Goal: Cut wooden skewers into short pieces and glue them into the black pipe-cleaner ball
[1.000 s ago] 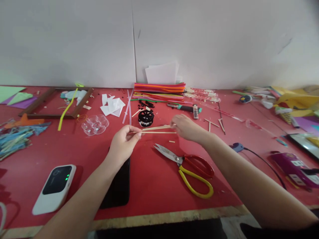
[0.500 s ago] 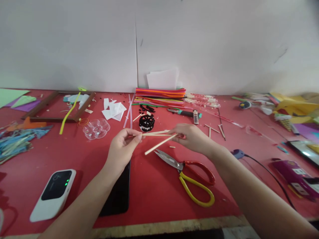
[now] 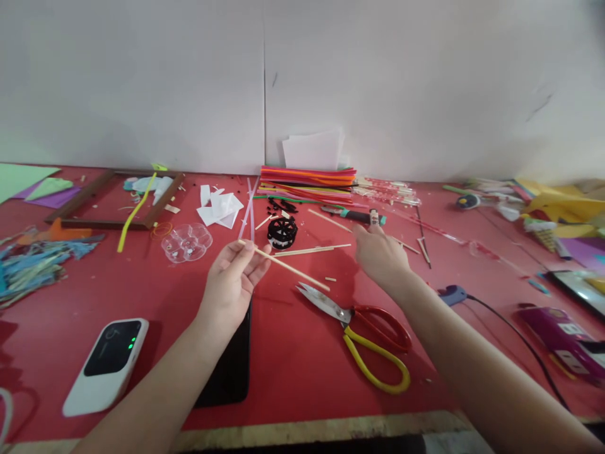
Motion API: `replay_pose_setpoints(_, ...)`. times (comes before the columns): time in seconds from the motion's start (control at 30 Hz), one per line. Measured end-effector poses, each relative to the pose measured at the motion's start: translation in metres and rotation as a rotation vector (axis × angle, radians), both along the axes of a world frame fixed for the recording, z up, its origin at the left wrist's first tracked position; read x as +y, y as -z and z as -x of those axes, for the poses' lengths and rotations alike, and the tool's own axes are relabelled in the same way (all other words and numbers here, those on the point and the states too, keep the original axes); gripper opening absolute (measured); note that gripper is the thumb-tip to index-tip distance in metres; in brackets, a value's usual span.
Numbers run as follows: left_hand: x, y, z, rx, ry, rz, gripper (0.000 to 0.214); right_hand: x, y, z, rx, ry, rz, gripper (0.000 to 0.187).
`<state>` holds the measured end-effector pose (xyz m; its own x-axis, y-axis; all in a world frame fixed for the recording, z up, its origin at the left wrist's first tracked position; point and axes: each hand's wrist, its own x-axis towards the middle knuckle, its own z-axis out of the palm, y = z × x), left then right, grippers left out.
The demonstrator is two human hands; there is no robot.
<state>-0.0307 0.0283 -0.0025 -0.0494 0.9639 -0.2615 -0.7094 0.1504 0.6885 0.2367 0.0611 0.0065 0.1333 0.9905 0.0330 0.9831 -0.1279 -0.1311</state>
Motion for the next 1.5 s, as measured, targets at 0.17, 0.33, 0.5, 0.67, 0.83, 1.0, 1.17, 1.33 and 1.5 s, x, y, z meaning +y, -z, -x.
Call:
replay_pose_setpoints(0.17,-0.006,0.002,-0.006,0.062,0.186,0.089,0.016,-0.003,0.002,0.001,-0.006,-0.118,-0.034,0.031)
replay_pose_setpoints(0.33,-0.013,0.002,-0.011,0.167,0.350,0.150,0.007,-0.024,0.006,0.014,0.145,-0.422,0.028,0.020)
replay_pose_setpoints(0.5,-0.013,-0.002,-0.012,0.209,0.398,0.183,0.007,-0.034,0.029,0.011,0.205,-0.483,0.043,0.008)
replay_pose_setpoints(0.67,-0.013,-0.010,-0.019,0.262,0.464,0.165,0.004,-0.034,0.043,0.012,0.288,-0.486,-0.037,0.013)
replay_pose_setpoints(0.83,-0.021,-0.006,-0.038,0.405,0.673,0.036,0.017,-0.047,0.029,0.019,0.408,-0.488,-0.226,0.012)
replay_pose_setpoints(1.0,-0.030,0.010,-0.051,0.302,0.668,-0.002,0.041,-0.069,0.014,0.027,0.571,-0.506,-0.411,0.023)
replay_pose_setpoints(1.17,-0.030,0.018,-0.043,0.306,0.660,-0.054,0.047,-0.084,0.017,0.042,0.870,-0.470,-0.247,0.015)
replay_pose_setpoints(1.33,-0.028,0.015,-0.037,0.337,0.715,-0.010,0.045,-0.085,0.030,0.046,1.202,-0.317,-0.075,0.023)
replay_pose_setpoints(1.5,-0.031,0.015,-0.040,0.358,0.714,0.039,0.041,-0.085,0.032,0.046,1.072,-0.348,-0.126,0.018)
